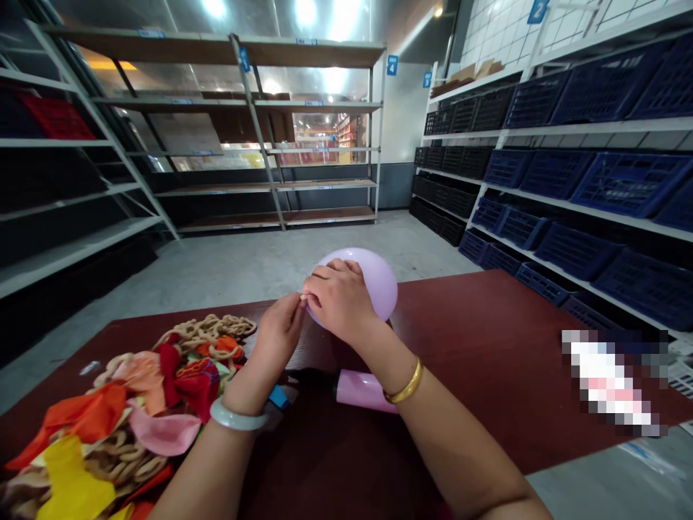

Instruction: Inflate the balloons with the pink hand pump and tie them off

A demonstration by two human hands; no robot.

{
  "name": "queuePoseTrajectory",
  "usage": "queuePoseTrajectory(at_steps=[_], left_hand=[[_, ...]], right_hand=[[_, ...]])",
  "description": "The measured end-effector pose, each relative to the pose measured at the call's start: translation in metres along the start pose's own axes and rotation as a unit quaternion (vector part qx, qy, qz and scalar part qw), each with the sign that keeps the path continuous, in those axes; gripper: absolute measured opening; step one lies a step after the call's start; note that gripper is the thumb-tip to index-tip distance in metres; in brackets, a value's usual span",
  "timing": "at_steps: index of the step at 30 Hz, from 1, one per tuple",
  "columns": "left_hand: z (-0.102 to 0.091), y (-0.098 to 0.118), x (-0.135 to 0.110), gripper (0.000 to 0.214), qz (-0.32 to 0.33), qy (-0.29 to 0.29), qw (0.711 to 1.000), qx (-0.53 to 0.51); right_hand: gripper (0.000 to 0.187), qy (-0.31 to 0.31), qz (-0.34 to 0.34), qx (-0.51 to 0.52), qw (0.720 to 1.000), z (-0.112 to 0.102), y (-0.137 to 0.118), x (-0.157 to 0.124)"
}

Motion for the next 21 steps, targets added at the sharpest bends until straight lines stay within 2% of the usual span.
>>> queuePoseTrajectory(at_steps=[8,10,14,19,21], left_hand=[[-0.004,0.001,-0.002,0.024,-0.015,0.02,0.999,0.036],[-0.007,0.003,-0.002,0.026,-0.014,0.033,0.998,0.055],[-0.013,0.01,-0.002,0.028,0.019,0.04,0.994,0.095],[-0.017,0.018,-0.004,0.026,0.065,0.052,0.99,0.115],[-0.016,0.02,-0.004,0.025,0.08,0.053,0.987,0.126]], right_hand=[[0.009,-0.041,-0.029,0.017,0.999,0.0,-0.003,0.001],[0.013,-0.047,-0.039,0.037,0.997,-0.002,-0.005,0.002],[0.022,-0.046,-0.029,0.059,0.997,-0.006,-0.005,0.002],[0.007,-0.029,0.004,0.082,0.996,-0.008,-0.001,0.003],[0.007,-0.026,-0.001,0.095,0.995,-0.009,0.0,0.002]])
Point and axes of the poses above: each hand's wrist, its own x-axis towards the middle knuckle, its own z-axis out of the palm, y = z × x, the point moved 6 cm from there along x, towards the middle knuckle, and after that the axes turned 3 degrees about x, right-handed, at the moved point
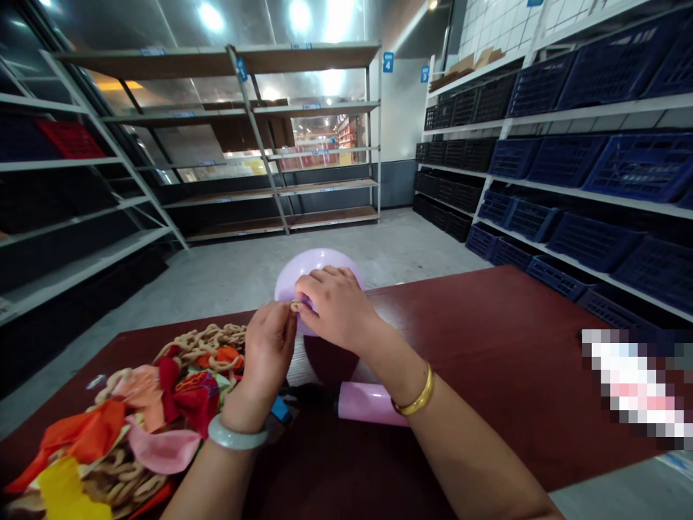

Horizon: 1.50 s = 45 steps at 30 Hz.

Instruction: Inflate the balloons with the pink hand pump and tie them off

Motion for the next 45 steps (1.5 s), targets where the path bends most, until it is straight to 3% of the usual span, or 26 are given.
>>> queuePoseTrajectory(at_steps=[12,21,27,31,35,45], left_hand=[[0.006,0.005,-0.001,0.021,0.022,-0.006,1.0,0.018],[0.008,0.012,0.0,0.019,0.035,-0.019,0.999,0.009],[0.008,0.01,0.0,0.023,0.02,-0.013,0.999,0.039],[0.008,0.007,0.0,0.022,0.001,-0.019,0.999,-0.036],[0.012,0.004,-0.002,0.029,-0.035,-0.017,0.99,-0.134],[0.029,-0.007,-0.012,0.034,-0.145,-0.035,0.925,-0.35]], right_hand=[[0.016,-0.034,-0.035,-0.085,0.995,0.002,0.001,-0.002],[0.016,0.023,0.014,-0.129,0.991,0.003,0.006,-0.003],[0.013,-0.026,0.038,-0.124,0.991,0.003,-0.006,-0.002],[0.01,-0.022,0.054,-0.074,0.996,0.0,-0.001,-0.002],[0.012,-0.025,-0.018,-0.067,0.997,0.003,-0.004,-0.002],[0.017,0.005,-0.087,-0.036,0.996,0.004,-0.004,-0.002]])
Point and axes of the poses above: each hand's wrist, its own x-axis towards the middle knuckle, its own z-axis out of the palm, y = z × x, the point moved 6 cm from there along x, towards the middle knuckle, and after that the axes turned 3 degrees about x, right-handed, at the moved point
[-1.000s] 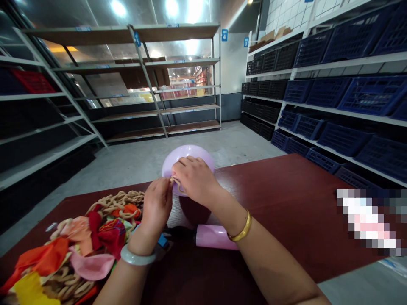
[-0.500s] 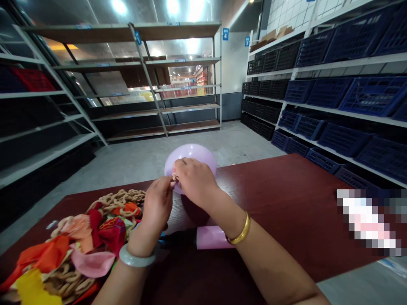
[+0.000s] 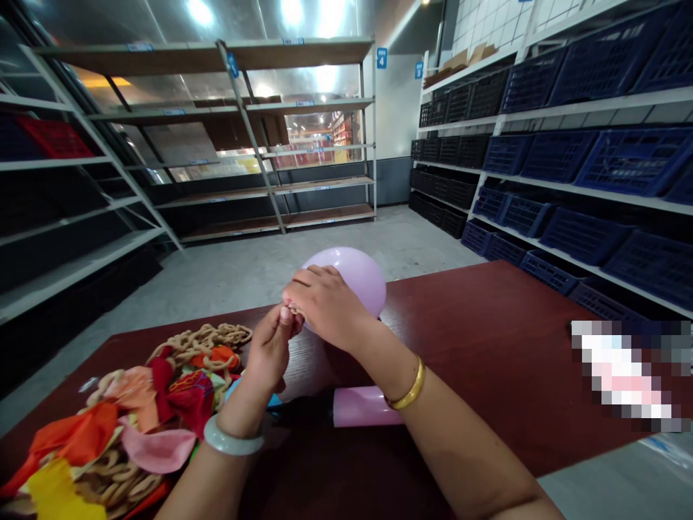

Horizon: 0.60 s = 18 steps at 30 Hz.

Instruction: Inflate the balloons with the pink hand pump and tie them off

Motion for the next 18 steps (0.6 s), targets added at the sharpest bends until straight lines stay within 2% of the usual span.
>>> queuePoseTrajectory(at_steps=[3,6,10,14,18], left_hand=[[0.001,-0.002,0.0,0.032,-0.021,-0.008,1.0,-0.003],[0.001,0.002,0.001,0.031,-0.02,-0.012,0.999,0.046],[-0.004,0.005,0.004,0.033,-0.019,0.021,0.996,0.082],[-0.011,-0.003,0.004,0.03,-0.064,0.063,0.996,0.004],[-0.012,-0.013,0.004,0.03,-0.124,0.101,0.975,-0.154]], right_hand=[[0.017,0.012,0.001,0.001,1.0,0.0,0.003,0.0],[0.019,0.013,-0.003,0.013,1.0,0.002,0.005,0.0],[0.018,0.048,-0.005,0.076,0.996,0.0,0.006,0.0],[0.009,0.075,-0.021,0.146,0.986,-0.007,0.006,0.0],[0.014,0.047,-0.051,0.095,0.993,-0.007,0.001,-0.002]])
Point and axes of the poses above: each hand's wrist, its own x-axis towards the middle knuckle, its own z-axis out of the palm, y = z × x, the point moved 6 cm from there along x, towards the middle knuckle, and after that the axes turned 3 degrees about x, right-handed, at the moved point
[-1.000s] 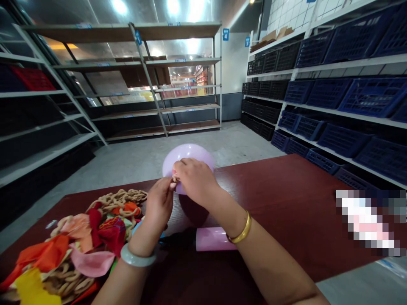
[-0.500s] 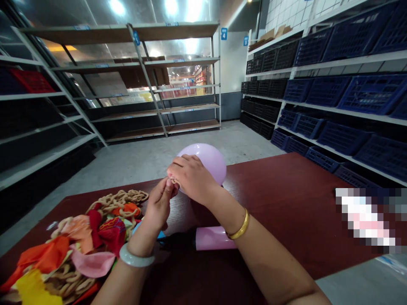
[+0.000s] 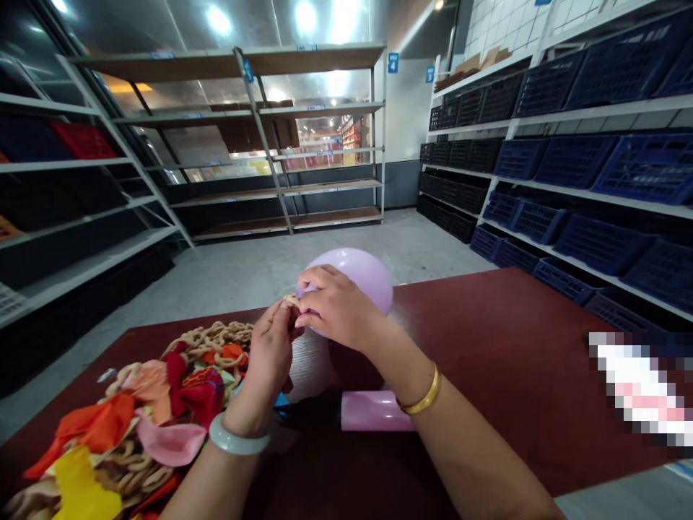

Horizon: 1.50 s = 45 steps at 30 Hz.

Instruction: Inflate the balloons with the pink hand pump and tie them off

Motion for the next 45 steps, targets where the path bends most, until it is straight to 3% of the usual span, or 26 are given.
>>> queuePoseTrajectory(at_steps=[6,10,13,17,22,25,28,35,40,45], left_hand=[[0.004,-0.005,0.0,0.022,-0.103,0.041,0.978,-0.174],[0.0,0.001,0.0,0.019,-0.092,0.06,0.977,-0.182],[-0.009,0.004,0.002,0.015,-0.073,0.091,0.982,-0.148],[-0.008,0.009,0.003,0.018,-0.053,0.067,0.994,-0.068],[-0.004,0.007,-0.002,0.017,-0.048,0.08,0.994,-0.062],[-0.003,0.001,-0.002,0.016,-0.042,0.08,0.993,-0.075],[-0.011,-0.006,0.0,0.017,-0.031,0.119,0.991,-0.059],[-0.027,-0.004,0.002,0.023,0.043,0.175,0.978,0.108],[-0.039,0.003,0.006,0.026,0.07,0.194,0.966,0.155],[-0.042,0.009,0.01,0.026,0.103,0.166,0.964,0.182]], right_hand=[[0.02,0.039,0.025,-0.071,0.996,0.0,-0.002,0.001],[0.022,0.073,0.05,-0.091,0.992,-0.001,-0.01,0.002],[0.029,0.041,0.104,-0.117,0.987,0.007,-0.011,0.0],[0.03,-0.034,0.179,-0.112,0.977,0.031,-0.002,-0.006],[0.014,-0.022,0.244,-0.045,0.969,0.049,0.015,-0.011],[0.011,-0.03,0.25,-0.048,0.967,0.052,0.021,-0.013],[0.011,-0.033,0.231,-0.109,0.966,0.05,0.022,-0.015],[0.016,-0.068,0.195,-0.201,0.958,0.048,0.021,-0.015],[0.014,-0.092,0.22,-0.171,0.956,0.042,0.03,-0.016],[0.019,-0.05,0.245,-0.036,0.967,0.034,0.033,-0.014]])
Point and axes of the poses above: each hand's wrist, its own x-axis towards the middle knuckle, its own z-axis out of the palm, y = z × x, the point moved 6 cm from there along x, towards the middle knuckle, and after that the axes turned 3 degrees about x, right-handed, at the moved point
